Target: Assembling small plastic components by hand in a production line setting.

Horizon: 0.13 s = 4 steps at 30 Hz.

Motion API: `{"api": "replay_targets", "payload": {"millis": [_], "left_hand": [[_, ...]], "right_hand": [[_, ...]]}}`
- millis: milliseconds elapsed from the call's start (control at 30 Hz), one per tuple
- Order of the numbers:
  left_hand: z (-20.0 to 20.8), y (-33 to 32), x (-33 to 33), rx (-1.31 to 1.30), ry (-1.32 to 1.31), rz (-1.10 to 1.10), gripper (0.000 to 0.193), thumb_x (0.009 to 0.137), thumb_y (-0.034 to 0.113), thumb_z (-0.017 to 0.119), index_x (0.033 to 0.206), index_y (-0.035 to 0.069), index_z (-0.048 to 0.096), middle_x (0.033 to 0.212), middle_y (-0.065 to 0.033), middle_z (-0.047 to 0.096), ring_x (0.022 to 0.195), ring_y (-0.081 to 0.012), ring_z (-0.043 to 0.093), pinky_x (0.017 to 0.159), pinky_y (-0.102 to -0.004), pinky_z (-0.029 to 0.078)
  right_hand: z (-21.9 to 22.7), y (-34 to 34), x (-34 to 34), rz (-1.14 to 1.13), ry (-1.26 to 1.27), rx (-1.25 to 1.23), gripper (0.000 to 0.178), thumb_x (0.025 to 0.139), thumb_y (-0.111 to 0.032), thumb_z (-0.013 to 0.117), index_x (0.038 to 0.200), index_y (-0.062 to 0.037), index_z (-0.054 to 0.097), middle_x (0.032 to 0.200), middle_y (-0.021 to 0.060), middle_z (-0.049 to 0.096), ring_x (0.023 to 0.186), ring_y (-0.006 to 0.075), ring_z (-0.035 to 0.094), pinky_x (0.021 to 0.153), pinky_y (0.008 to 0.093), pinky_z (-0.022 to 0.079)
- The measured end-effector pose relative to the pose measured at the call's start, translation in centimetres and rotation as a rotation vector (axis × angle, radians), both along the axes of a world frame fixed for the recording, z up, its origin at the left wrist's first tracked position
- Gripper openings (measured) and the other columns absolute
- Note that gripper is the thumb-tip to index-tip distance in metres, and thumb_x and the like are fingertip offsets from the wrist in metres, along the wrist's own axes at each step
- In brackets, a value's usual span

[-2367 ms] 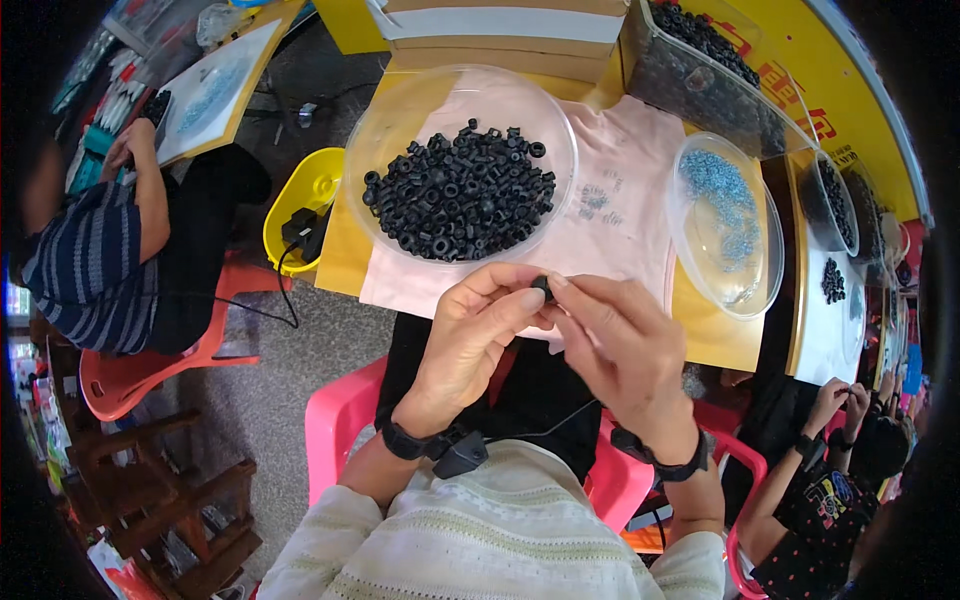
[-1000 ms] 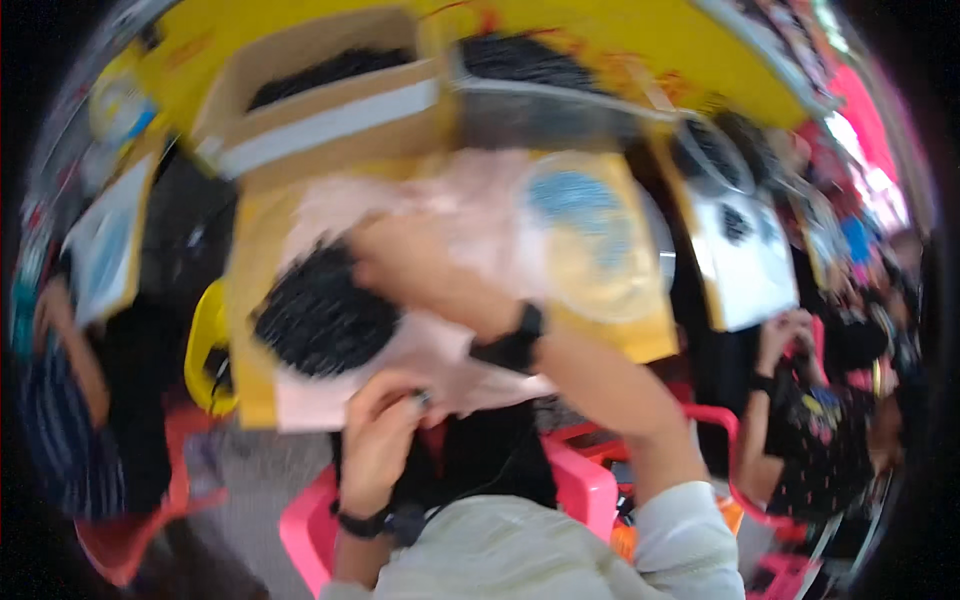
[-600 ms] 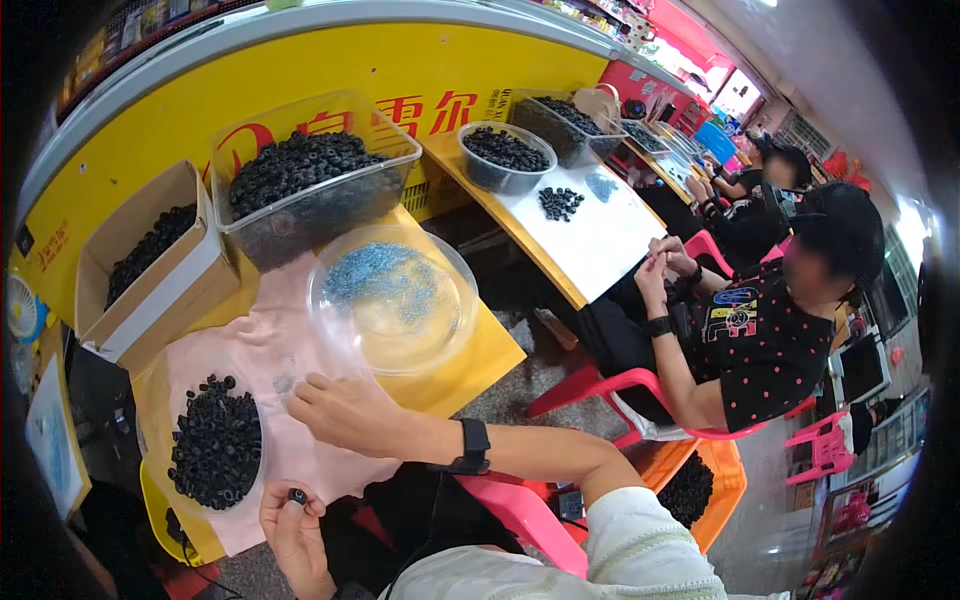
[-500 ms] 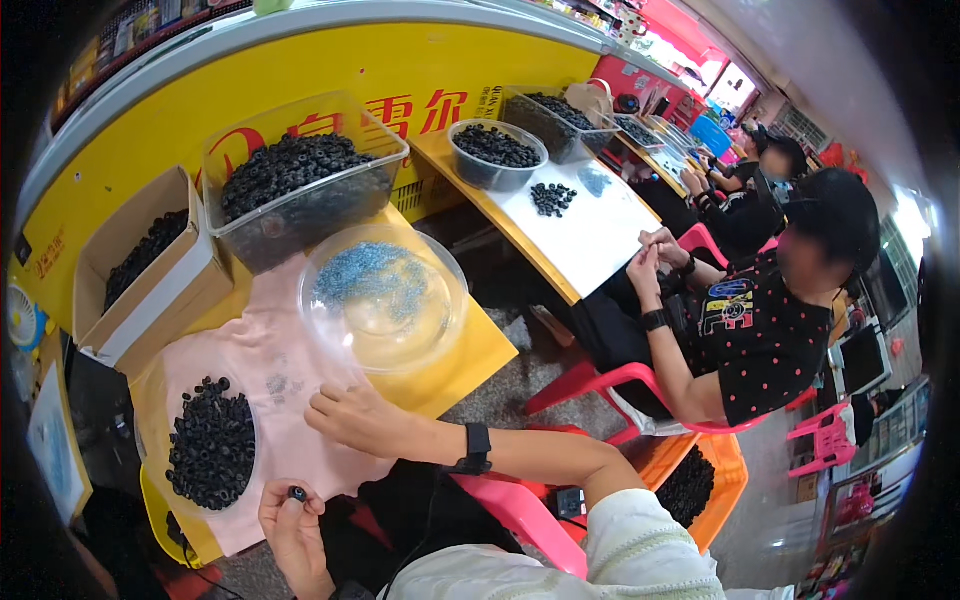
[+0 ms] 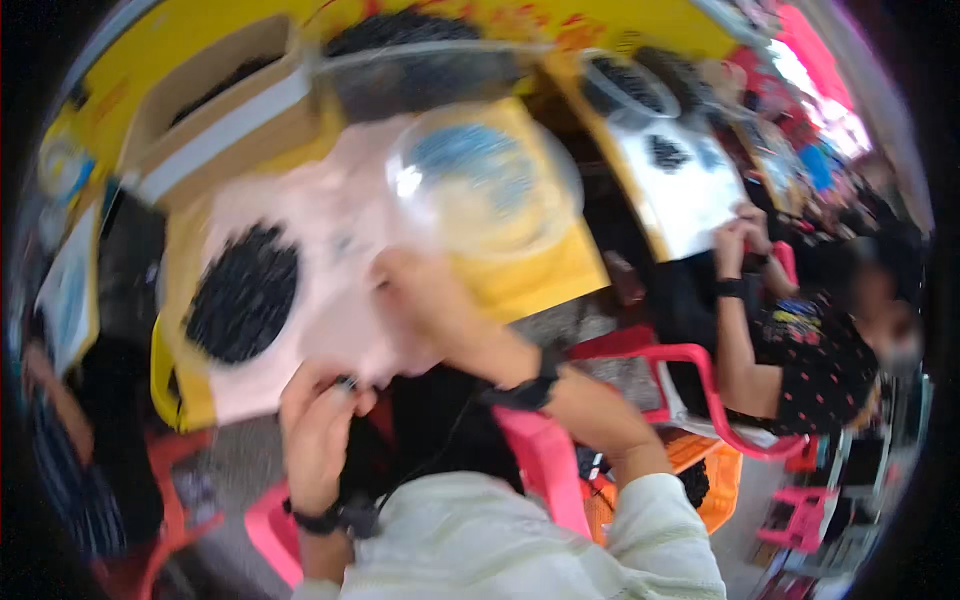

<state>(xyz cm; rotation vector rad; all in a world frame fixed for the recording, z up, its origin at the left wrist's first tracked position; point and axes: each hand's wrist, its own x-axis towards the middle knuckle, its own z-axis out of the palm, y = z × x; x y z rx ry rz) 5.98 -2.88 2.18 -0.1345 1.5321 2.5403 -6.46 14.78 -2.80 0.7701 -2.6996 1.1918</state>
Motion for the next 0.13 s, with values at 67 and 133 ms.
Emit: {"api": "replay_targets", "payload": {"millis": [67,133], "left_hand": [[0.5,-0.3,0.6,0.052,0.016,0.021,0.022,0.089,0.007,0.054,0.109,-0.002,0.057,0.096,-0.0096,0.057,0.085,-0.0178,0.055,0.075,-0.0298,0.046],[-0.7,-1.7,1.5,0.176,0.041,0.000,0.029,0.087,0.013,0.063,0.110,-0.002,0.057,0.104,-0.0152,0.061,0.090,-0.0205,0.057,0.078,-0.0305,0.047]], "right_hand": [[1.8,-0.8,0.9,-0.062,-0.053,-0.002,0.019,0.077,-0.003,0.061,0.096,-0.0002,0.058,0.087,0.0184,0.058,0.083,0.0359,0.062,0.073,0.0432,0.052],[2.4,-2.7,2.5,-0.003,-0.094,-0.011,0.017,0.078,-0.003,0.061,0.094,-0.0012,0.059,0.089,0.0179,0.059,0.081,0.0334,0.064,0.071,0.0420,0.053]]}}
